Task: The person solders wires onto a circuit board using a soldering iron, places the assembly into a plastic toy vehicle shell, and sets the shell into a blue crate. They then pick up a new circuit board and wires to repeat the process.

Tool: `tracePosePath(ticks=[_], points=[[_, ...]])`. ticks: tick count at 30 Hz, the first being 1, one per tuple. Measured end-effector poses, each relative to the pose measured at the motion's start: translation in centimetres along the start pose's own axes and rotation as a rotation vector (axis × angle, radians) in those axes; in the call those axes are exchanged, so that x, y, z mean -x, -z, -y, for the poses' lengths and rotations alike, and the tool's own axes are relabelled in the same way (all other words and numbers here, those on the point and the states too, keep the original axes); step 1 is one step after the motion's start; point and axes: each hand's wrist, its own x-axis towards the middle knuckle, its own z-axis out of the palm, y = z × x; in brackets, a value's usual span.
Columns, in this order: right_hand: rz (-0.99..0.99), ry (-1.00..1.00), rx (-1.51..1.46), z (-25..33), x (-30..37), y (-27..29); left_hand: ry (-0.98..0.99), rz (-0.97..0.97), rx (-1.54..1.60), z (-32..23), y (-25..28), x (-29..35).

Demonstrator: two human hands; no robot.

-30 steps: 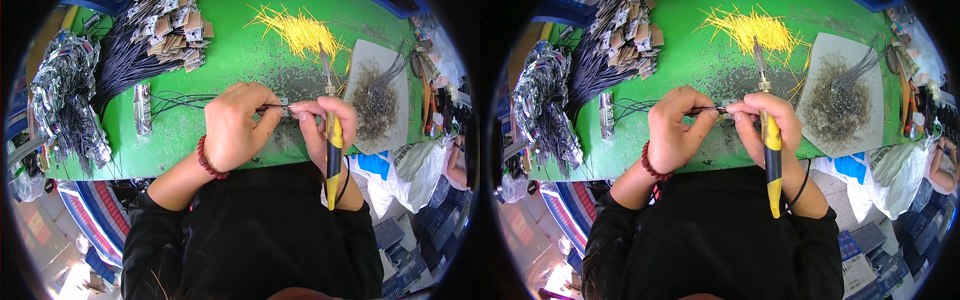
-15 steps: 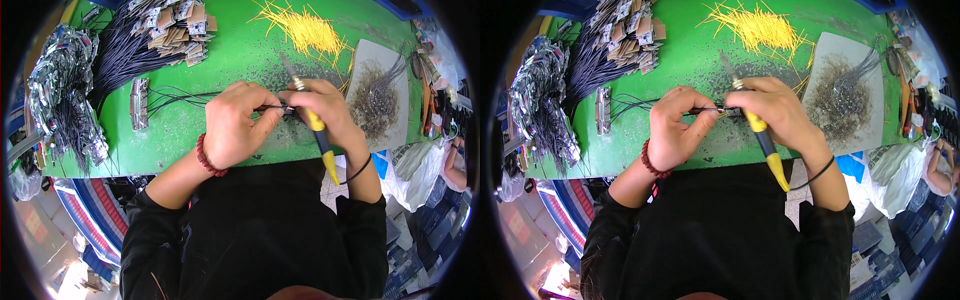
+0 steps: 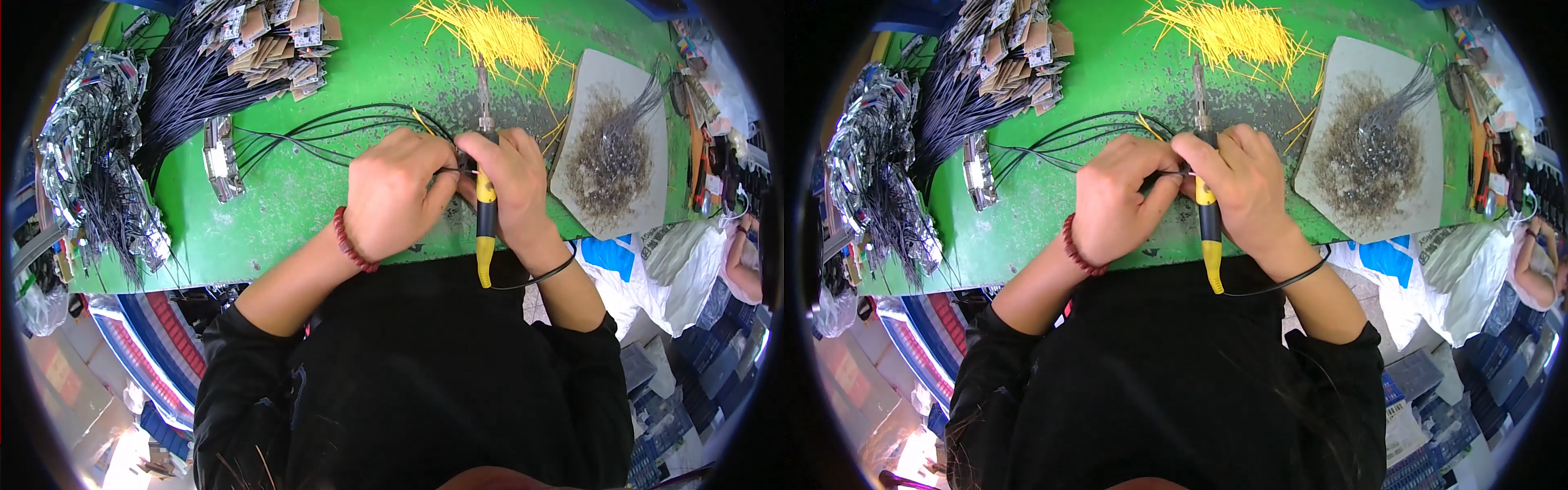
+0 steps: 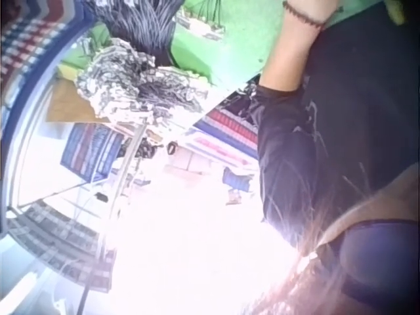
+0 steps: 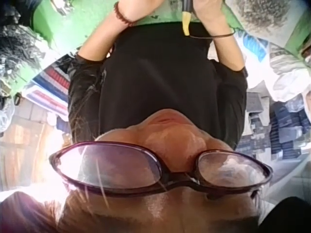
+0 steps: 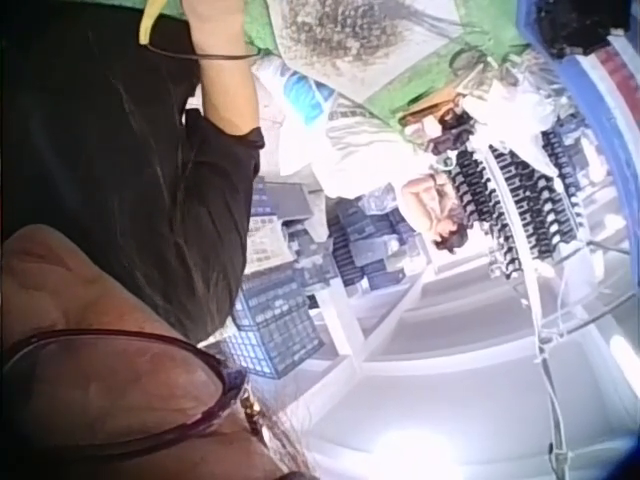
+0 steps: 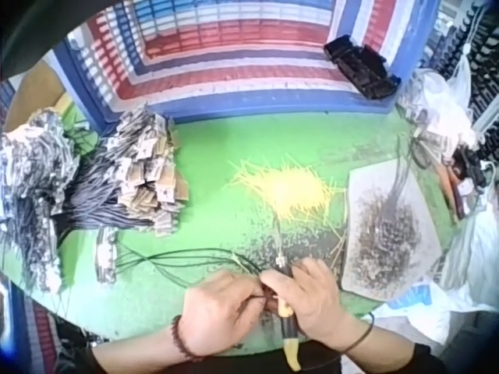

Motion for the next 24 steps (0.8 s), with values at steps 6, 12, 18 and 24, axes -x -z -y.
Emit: tracePosePath(ticks=[6, 12, 18, 24], points=[[0.012, -0.152, -0.291, -0.5, 0.7, 2.4, -0.052, 0.021, -0.020, 1.1, -1.2, -0.2], [-0.503, -0.585, -0.453, -3.4, 8.5, 8.0, -0.050, 0.065, -0.016, 0.6, -0.6, -0.3], [-0.873, -0.701, -0.498, -8.9, 10.7, 10.3, -0.019, 0.084, -0.010, 0.4, -0.7, -0.5], [-0.845, -0.729, -0.409, -9.5, 10.0, 10.4, 0.033, 0.085, -0.013, 0.3, -1.0, -0.4]])
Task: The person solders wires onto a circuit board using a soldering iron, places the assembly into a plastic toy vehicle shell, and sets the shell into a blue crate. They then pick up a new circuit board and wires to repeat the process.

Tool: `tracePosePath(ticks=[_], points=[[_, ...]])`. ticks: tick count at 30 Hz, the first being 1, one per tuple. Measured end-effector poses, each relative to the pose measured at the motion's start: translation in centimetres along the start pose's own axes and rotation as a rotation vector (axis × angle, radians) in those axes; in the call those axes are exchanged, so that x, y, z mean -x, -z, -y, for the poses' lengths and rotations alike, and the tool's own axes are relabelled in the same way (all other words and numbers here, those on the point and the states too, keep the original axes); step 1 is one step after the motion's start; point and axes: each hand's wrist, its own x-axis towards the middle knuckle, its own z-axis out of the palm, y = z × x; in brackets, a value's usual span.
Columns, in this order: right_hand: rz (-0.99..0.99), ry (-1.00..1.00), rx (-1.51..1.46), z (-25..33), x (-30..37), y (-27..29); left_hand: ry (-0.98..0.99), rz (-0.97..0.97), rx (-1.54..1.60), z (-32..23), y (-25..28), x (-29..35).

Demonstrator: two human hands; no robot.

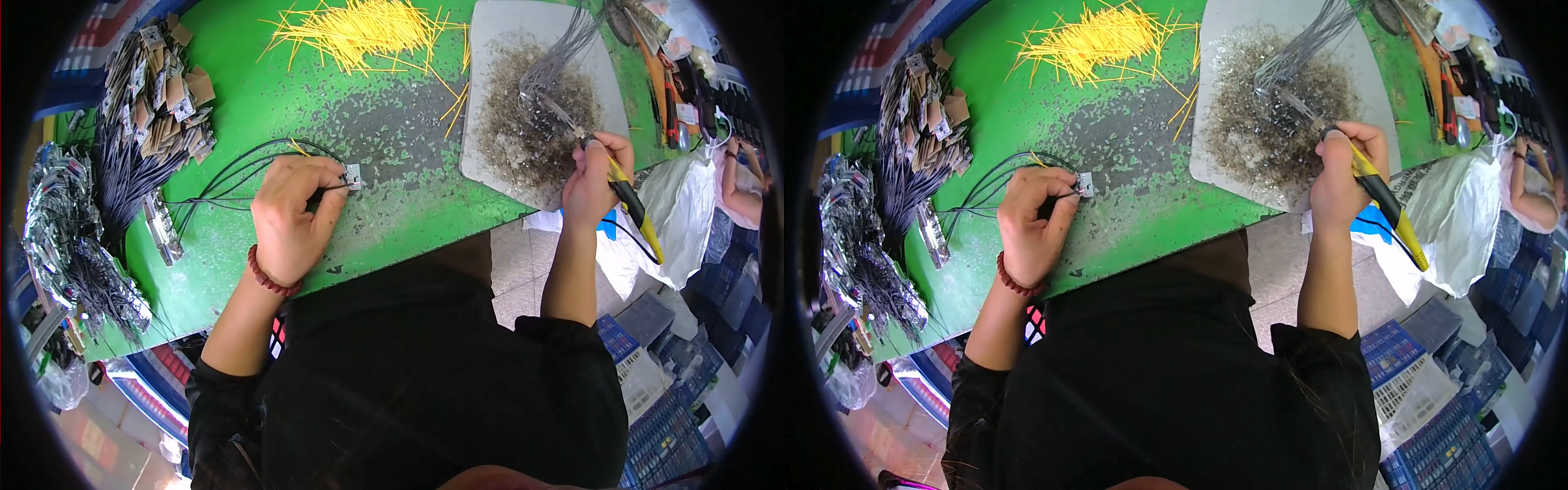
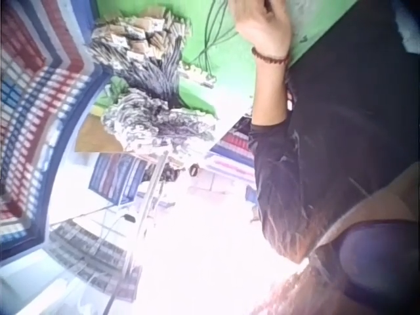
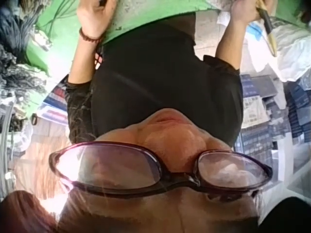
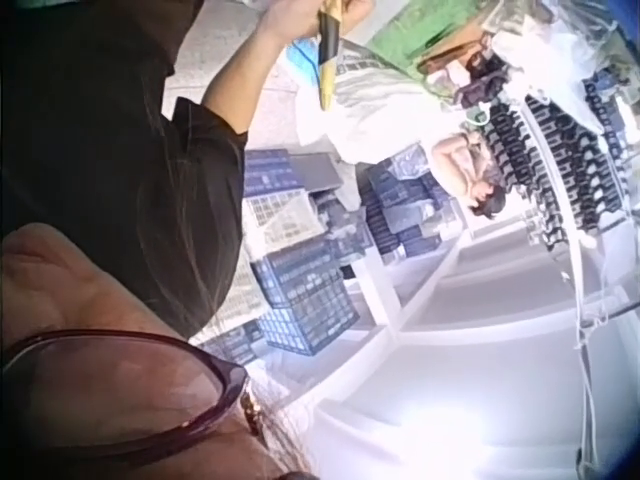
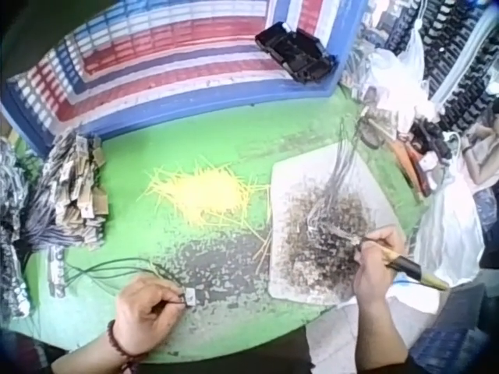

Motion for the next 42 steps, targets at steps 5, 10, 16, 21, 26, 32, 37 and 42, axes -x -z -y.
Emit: tracePosePath(ticks=[5, 10, 16, 21, 26, 32, 37, 42], points=[[-0.003, -0.016, -0.060, -0.1, -0.1, 0.2, 0.005, -0.013, -0.004, -0.1, -0.1, 0.0], [-0.029, -0.029, -0.024, 0.2, -0.2, -0.3, 0.002, -0.011, -0.010, -0.1, 0.0, -0.1], [-0.056, 0.098, -0.236, -0.4, 0.9, -0.2, -0.001, -0.015, -0.029, 0.1, 0.2, 0.1], [0.202, 0.042, -0.318, 2.2, 5.2, -1.9, -0.058, -0.027, 0.000, 0.4, 0.0, -0.2], [0.473, -0.096, -0.294, 3.8, 9.9, -5.7, -0.045, -0.050, -0.015, 0.9, -0.1, 0.2], [0.596, -0.130, -0.228, 3.6, 11.0, -7.3, -0.030, -0.069, -0.006, 1.0, -0.1, 0.4], [0.562, -0.091, -0.222, 2.9, 11.4, -7.6, -0.047, -0.093, -0.011, 1.1, -0.3, 0.5], [0.577, -0.086, -0.184, 3.0, 11.4, -7.7, -0.040, -0.096, -0.001, 1.1, -0.2, 0.5]])
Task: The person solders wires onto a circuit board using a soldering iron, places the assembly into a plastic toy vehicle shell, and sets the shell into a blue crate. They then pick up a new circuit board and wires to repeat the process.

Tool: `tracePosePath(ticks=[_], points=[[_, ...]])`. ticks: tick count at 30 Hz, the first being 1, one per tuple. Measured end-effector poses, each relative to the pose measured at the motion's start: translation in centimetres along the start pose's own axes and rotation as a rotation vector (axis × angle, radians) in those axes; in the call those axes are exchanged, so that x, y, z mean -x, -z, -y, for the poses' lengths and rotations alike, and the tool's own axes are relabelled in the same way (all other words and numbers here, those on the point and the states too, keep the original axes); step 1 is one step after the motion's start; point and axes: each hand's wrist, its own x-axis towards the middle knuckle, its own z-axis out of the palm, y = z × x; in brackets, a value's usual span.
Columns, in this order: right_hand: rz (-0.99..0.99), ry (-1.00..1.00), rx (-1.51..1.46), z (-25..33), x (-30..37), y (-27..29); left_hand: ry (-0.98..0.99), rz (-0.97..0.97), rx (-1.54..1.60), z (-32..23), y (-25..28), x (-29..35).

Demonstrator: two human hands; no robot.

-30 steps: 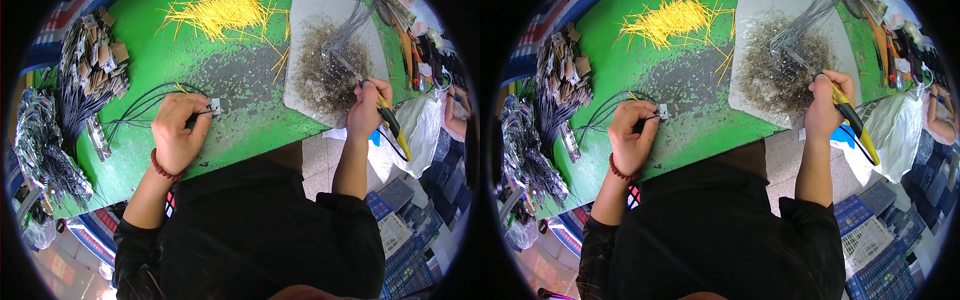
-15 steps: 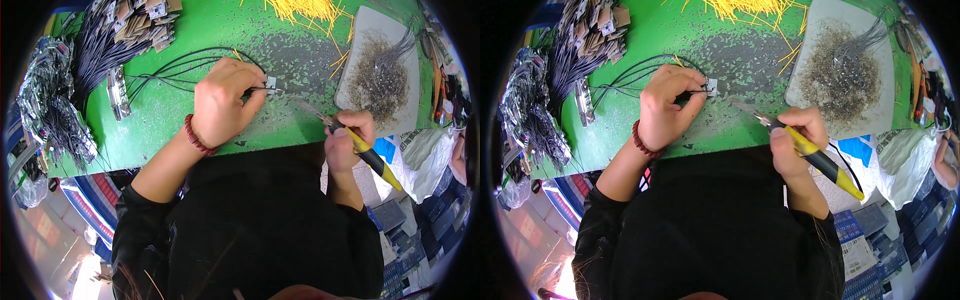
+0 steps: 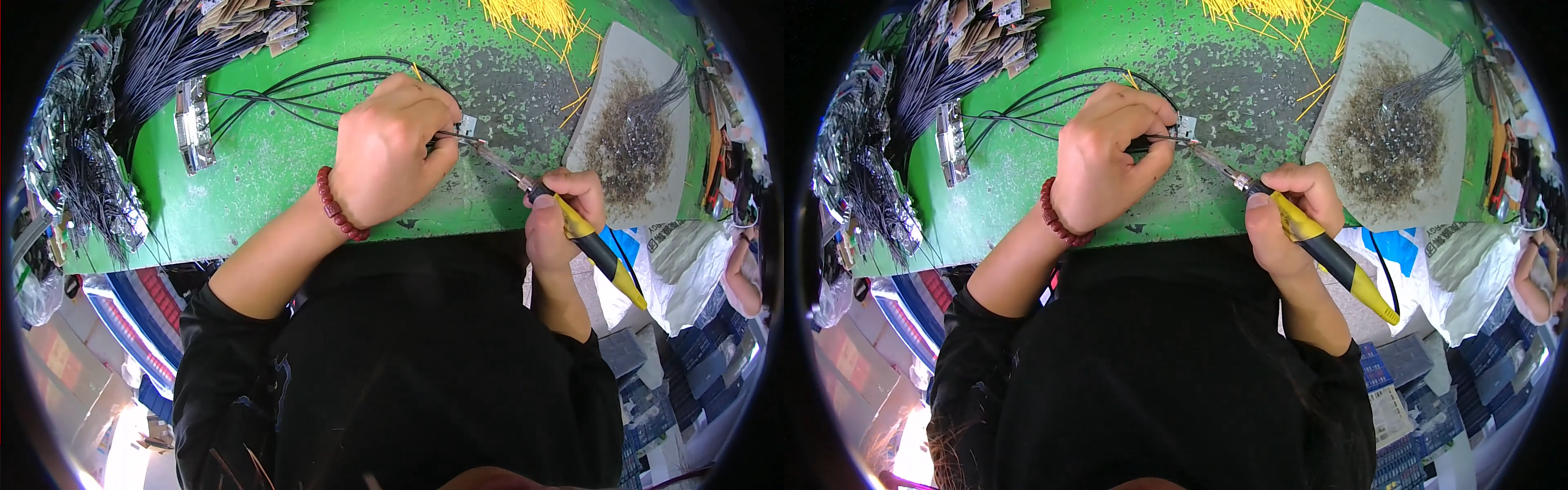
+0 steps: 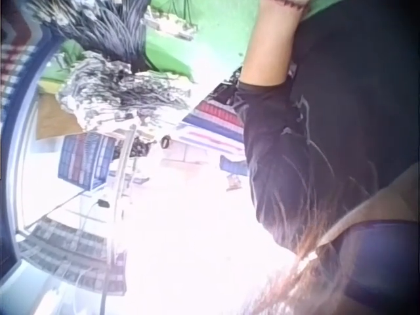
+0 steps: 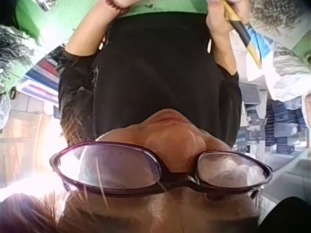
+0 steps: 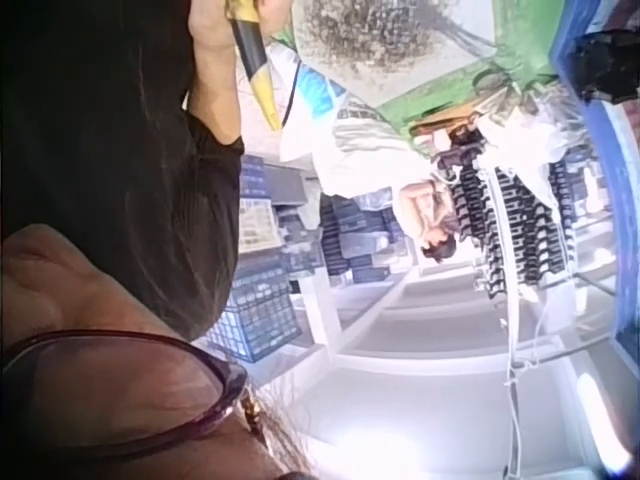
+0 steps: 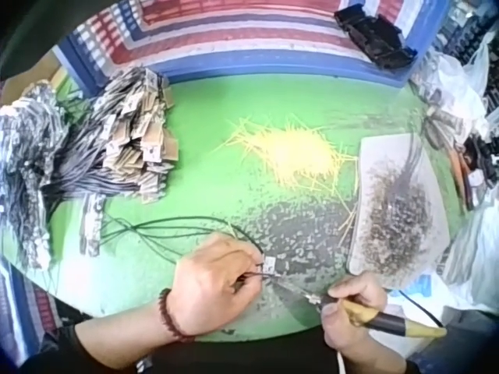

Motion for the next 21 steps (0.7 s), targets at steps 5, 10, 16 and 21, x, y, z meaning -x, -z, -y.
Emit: tracePosePath(ticks=[5, 10, 16, 21], points=[[0.021, -0.013, 0.036, 0.21, -0.05, 0.00, 0.009, 0.030, 0.001, -0.08, 0.12, 0.04], [0.018, -0.013, 0.095, 0.10, -0.08, -0.01, 0.003, 0.028, -0.008, -0.08, 0.07, 0.10], [-0.039, 0.053, -0.058, -0.39, 0.06, 0.14, 0.005, 0.033, -0.017, -0.18, 0.06, 0.11], [-0.052, 0.037, -0.067, -0.31, -0.07, 0.01, 0.010, 0.043, -0.014, -0.24, 0.16, 0.00]])
